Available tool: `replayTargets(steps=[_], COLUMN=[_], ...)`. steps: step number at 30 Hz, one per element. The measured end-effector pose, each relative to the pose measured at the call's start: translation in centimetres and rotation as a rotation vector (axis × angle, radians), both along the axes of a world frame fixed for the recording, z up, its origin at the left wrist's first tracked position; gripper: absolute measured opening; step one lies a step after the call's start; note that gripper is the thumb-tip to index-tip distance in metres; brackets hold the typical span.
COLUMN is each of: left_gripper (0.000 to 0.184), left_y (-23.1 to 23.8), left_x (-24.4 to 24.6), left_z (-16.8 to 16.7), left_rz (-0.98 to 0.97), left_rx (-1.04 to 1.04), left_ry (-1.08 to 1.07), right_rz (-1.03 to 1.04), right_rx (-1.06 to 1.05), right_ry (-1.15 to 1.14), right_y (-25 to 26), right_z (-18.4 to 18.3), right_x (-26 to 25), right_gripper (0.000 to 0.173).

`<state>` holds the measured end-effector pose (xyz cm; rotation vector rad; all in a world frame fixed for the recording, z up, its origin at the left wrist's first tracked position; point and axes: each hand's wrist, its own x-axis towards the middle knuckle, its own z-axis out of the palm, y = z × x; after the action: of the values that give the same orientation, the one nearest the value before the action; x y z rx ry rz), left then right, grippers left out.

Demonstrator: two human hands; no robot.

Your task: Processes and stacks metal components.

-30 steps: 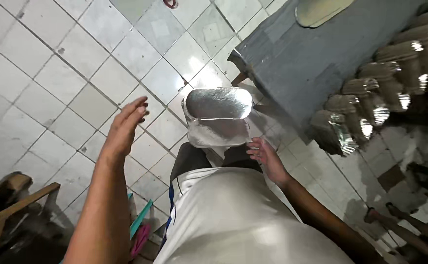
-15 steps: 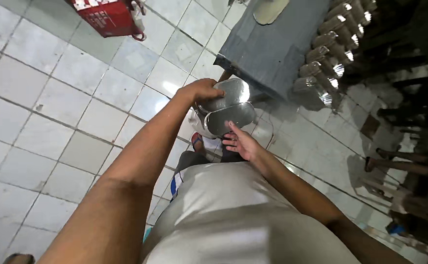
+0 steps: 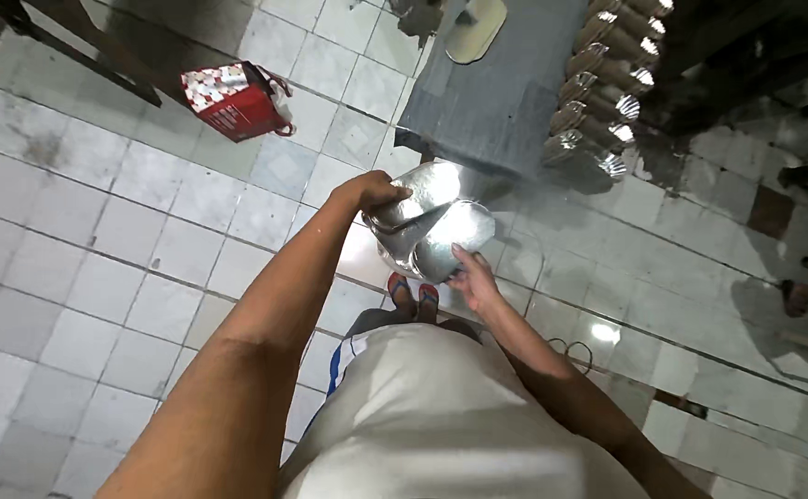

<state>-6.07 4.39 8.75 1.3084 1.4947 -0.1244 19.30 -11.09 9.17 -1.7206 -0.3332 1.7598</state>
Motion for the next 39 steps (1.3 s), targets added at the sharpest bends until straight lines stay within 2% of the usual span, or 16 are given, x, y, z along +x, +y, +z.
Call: replayTargets(steps=[4,9,13,15,18,20,26,28,31,33,35,39], left_gripper=[0.060,0.057,0.057,0.058,0.088,0.099,0.087,0.085,0.091,0.094,0.092,0.082], left_y=[-0.2,-0.9,-0.6,-0.4,-0.1,0.3,2.8,4.0,5.6,6.5,6.7,6.4], left_x=[0.4,0.2,0.3,0.4,-0.1,-0.7,-2.5,-2.5,-2.6,-2.8,-2.9,-3.3], left_z=[0.1,0.0,0.6,2.0,2.5,2.9,2.1,2.1,3.1,3.3,3.2,3.0], left_rz=[0.030,0.126,0.049,-0.061,-0.022,-0.020,-0.142,-0.220,-0.283,-0.275,-0.269,-0.281], left_rx=[-0.008,-0.019,-0.009,-0.016,-0.111,-0.165,-0.215,-0.226,-0.292,-0.340,-0.369,-0.403], left_ry=[0.023,-0.042,-0.084,-0.148,-0.272,-0.307,-0.328,-0.288,-0.204,-0.188,-0.194,-0.276], right_rz=[-0.065,-0.182,-0.141,-0.089,-0.076,-0.060,0.005,-0.034,-0.215,-0.298,-0.335,-0.357], right_rx=[0.114,0.314,0.371,0.355,0.256,0.196,0.048,0.063,0.016,0.013,-0.031,-0.070], right_ry=[0.020,0.128,0.168,0.167,0.112,0.049,-0.304,-0.380,-0.191,-0.137,-0.104,-0.018], right_y=[-0.5,-0.3,1.8,3.3,5.7,6.6,7.4,8.4,9.6,10.1,10.1,10.2], right_z=[0.3,3.0,5.9,5.4,3.2,2.1,1.6,2.4,4.0,4.2,4.3,5.2], right_x=[2.3,3.0,0.9,-1.1,-4.5,-6.6,-11.2,-13.1,-14.8,-15.3,-15.5,-15.5], right_gripper=[0.040,0.039,0.044,0.047,0.053,0.058,0.074,0.060,0.032,0.020,0.018,0.027])
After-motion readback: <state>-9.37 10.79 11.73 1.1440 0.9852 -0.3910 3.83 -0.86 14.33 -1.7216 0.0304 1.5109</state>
